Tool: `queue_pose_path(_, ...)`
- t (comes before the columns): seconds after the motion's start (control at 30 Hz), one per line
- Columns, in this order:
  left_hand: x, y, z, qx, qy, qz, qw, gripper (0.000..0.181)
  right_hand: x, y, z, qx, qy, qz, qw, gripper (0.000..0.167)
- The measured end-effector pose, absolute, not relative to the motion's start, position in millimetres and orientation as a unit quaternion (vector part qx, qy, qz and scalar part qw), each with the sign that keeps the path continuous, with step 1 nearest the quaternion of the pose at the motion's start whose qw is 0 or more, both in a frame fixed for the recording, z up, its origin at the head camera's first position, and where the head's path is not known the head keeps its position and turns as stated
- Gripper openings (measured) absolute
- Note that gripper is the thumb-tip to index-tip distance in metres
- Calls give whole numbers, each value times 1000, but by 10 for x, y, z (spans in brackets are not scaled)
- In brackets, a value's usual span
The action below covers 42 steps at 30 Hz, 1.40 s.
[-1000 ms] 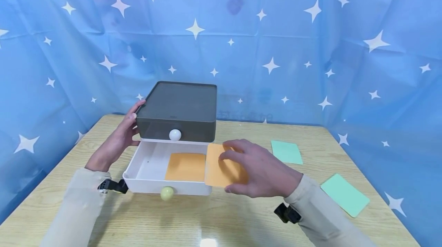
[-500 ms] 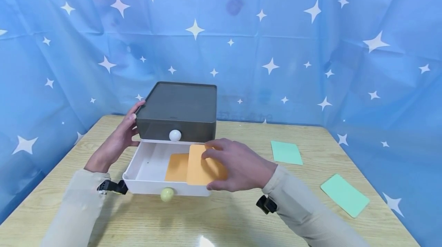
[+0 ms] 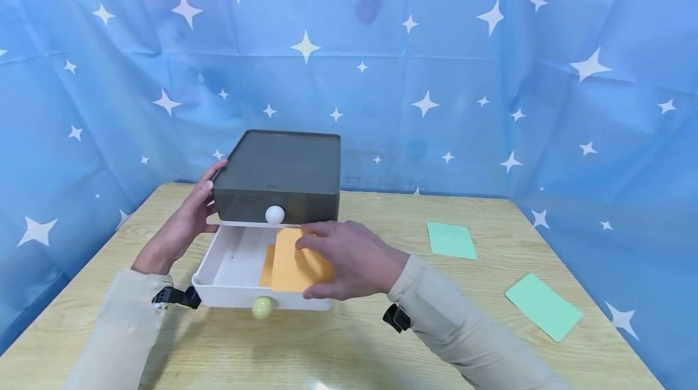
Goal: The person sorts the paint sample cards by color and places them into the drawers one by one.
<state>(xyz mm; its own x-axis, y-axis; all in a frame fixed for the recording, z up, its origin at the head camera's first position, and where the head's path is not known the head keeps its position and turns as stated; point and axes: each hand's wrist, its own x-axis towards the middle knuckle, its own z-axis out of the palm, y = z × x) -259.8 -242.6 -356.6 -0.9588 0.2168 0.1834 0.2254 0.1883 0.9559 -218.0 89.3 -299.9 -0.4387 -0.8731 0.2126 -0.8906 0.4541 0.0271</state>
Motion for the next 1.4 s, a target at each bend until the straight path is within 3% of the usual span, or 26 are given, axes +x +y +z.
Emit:
queue_pose_path(0.63,-2602,-2420,-3554,-145,-771,-620,5,55,-2162,780,-3043,527,-836,38,149,54)
queue_pose_path(0.83,-2597,-2424,-3555,-144,-771,-620,8,55,-2041,734,-3042,547,-819,44,167,47)
queue_pose_path(1.1,-2605,-2397,-3570,-148,-774,-615,7,54,-1792,660,-3104,585,-773,40,242,40)
queue_pose_path(1.4,-2582,-2424,-3565,-141,-779,-611,11,55,-1653,535,-3410,570,-782,41,250,47)
